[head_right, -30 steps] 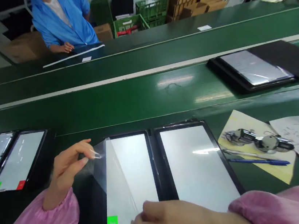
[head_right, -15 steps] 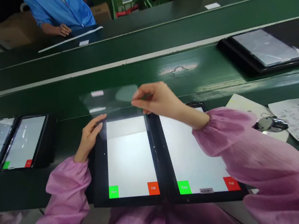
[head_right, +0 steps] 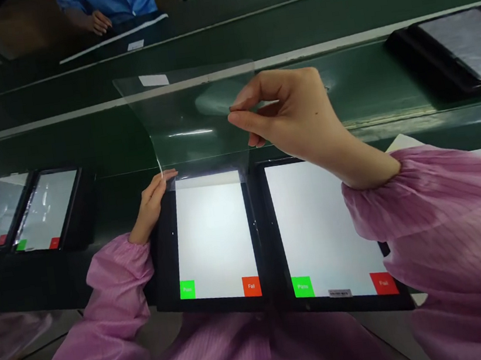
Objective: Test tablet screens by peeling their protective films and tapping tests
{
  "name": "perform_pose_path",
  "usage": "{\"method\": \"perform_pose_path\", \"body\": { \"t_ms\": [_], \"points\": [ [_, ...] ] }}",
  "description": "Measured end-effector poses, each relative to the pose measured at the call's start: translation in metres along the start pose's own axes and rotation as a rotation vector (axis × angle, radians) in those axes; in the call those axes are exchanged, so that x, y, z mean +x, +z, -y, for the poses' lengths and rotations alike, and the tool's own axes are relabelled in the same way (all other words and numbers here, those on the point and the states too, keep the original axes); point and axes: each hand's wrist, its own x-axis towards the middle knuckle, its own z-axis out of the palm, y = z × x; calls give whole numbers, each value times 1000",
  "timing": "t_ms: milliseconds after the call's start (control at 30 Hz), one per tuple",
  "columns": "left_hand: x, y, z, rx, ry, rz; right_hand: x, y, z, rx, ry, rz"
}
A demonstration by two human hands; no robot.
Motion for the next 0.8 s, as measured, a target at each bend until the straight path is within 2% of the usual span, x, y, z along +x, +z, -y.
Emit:
{"method": "perform_pose_path", "body": {
  "t_ms": [67, 133, 200, 233, 300, 400, 467, 500, 567, 633, 667, 733, 800],
  "points": [
    [0, 1, 1, 23, 21, -42, -3, 3, -1, 20, -3, 16],
    [-5, -2, -3, 61, 58, -139, -7, 5, -3, 25, 0, 20],
    [-19, -7, -15, 107, 103, -247, -11, 4, -5, 16, 6, 11],
    [-29, -10, -25, 141, 137, -262, -13, 3, -7, 12, 11, -1],
    [-57, -14, -51, 262, 274, -158, -16, 1, -9, 11, 18, -20],
    [-102, -11, -87, 526, 517, 198, -18, -2, -13, 14, 18, -10],
    [-124, -11, -95, 677, 526, 335, -19, -2, -14, 19, 13, 11],
    [-131, -14, -93, 760, 468, 336, -19, -1, -13, 16, 11, 18],
    [-139, -30, -78, 967, 275, 207, -20, 1, -11, 3, 4, 23],
    [-143, -54, -58, 1141, 70, 2, -22, 3, -7, -6, 7, 23],
    [-146, -67, -49, 1181, 12, -98, -22, 4, -5, -3, 12, 26],
    [-152, -88, -38, 1145, 12, -257, -23, 5, -2, 24, 17, 39],
    [-162, -97, -37, 1034, 68, -372, -23, 5, -1, 49, 13, 56]
  ]
}}
